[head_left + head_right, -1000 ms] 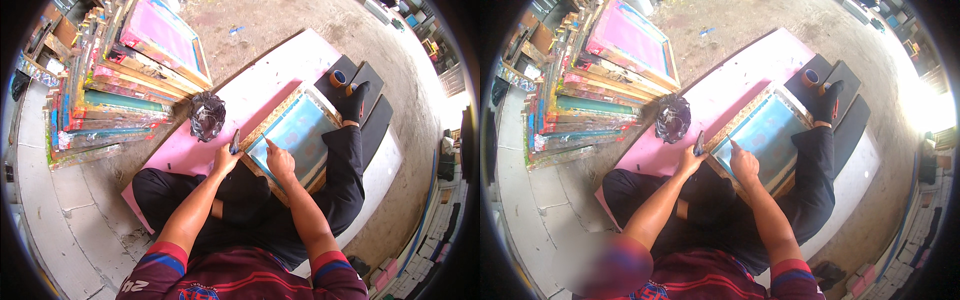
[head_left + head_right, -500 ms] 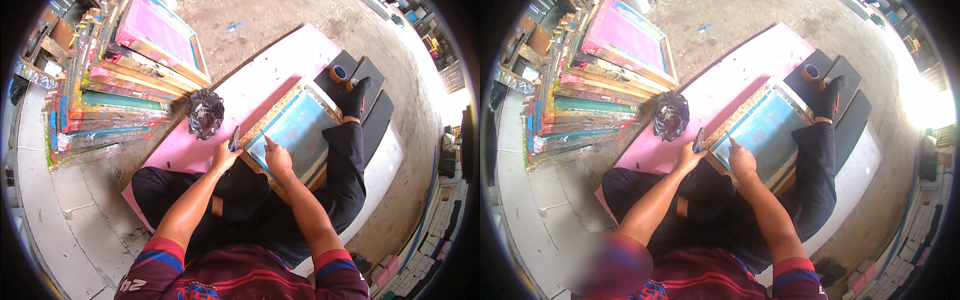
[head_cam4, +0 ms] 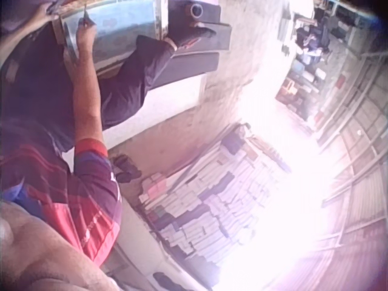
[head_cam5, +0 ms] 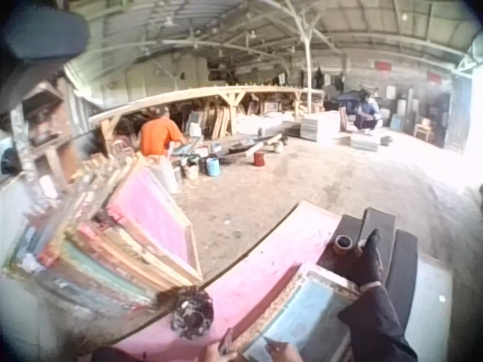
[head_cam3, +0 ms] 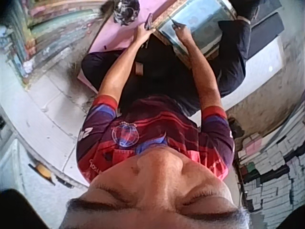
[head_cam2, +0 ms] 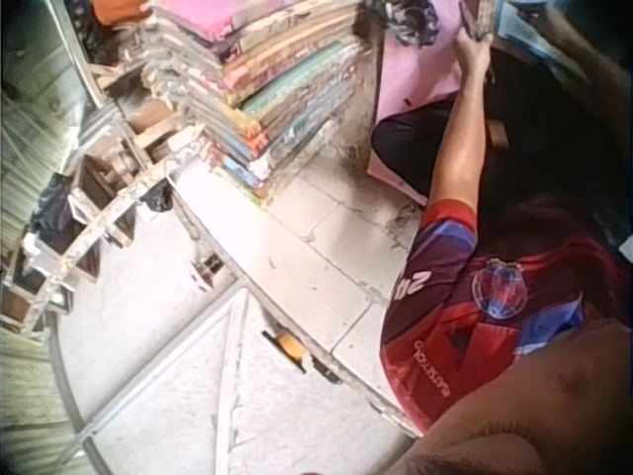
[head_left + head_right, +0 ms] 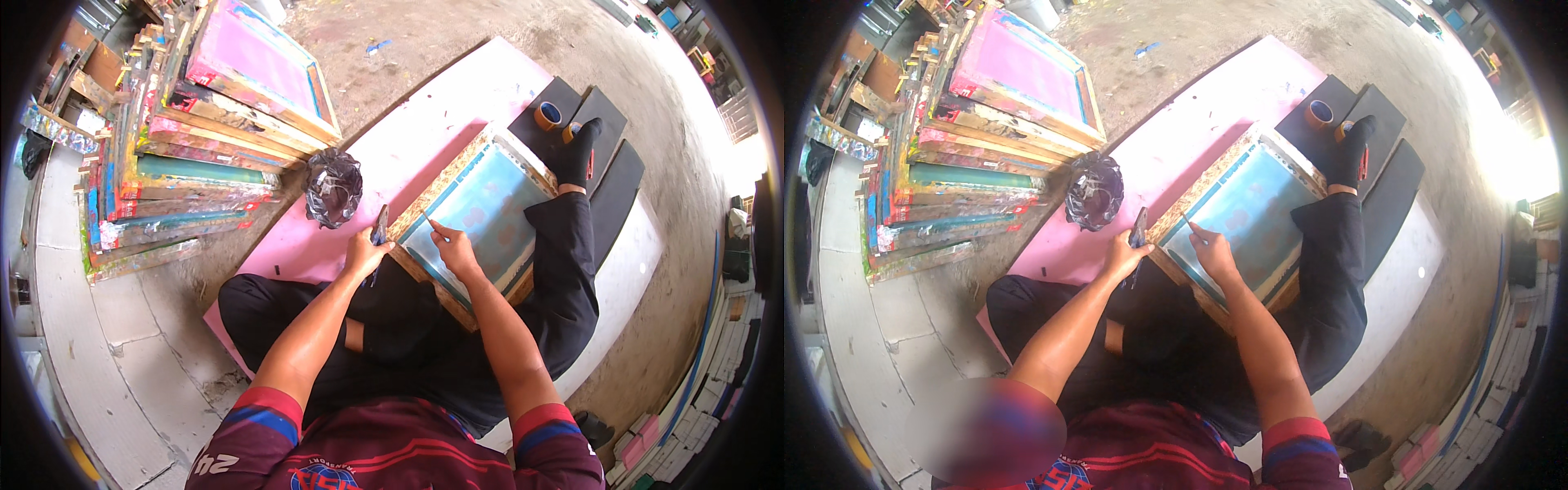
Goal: The person sits on the floor and uses a utility knife to trim excess screen mesh from a wooden frame. They hold the frame steady with one hand and carefully cut along the edge with the other, removing small strips of mesh.
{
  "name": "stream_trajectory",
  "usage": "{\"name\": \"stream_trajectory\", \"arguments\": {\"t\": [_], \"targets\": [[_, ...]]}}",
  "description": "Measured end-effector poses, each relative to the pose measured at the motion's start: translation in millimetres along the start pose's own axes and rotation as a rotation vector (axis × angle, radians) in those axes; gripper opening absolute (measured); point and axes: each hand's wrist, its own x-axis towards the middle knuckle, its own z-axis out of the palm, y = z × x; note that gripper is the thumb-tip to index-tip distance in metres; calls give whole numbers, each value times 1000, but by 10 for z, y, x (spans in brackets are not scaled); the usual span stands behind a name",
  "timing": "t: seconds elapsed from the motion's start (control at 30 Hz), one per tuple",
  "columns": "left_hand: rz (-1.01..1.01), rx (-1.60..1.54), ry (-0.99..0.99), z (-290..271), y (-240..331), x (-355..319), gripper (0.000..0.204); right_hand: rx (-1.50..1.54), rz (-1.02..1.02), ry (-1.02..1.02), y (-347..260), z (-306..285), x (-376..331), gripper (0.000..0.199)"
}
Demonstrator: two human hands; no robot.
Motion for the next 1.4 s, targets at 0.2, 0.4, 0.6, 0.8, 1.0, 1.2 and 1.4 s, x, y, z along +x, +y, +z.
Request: {"name": "stream_trajectory", "arguments": {"t": [0.2,0.4,0.6,0.8,1.0,1.2,1.4], "targets": [[-19,62,-5,-68,133,-33,39,-37,213,-113,-361,-171,-90,43],[2,79,8,-37,82,-29,39,-331,99,-5,-515,-98,-220,41],[39,35,34,26,-78,16,41,53,124,-81,-73,-78,5,45],[5,26,-2,-28,9,-11,39,251,193,-140,-121,-204,27,46],[-29,70,13,-45,3,-17,39,-161,-166,113,-52,-13,-51,43],[-24,-35,23,64,-142,-12,47,276,363,-193,-482,-291,-105,44],[-31,-92,28,60,-119,-56,51,-348,15,-33,-797,-102,-425,40]]}}
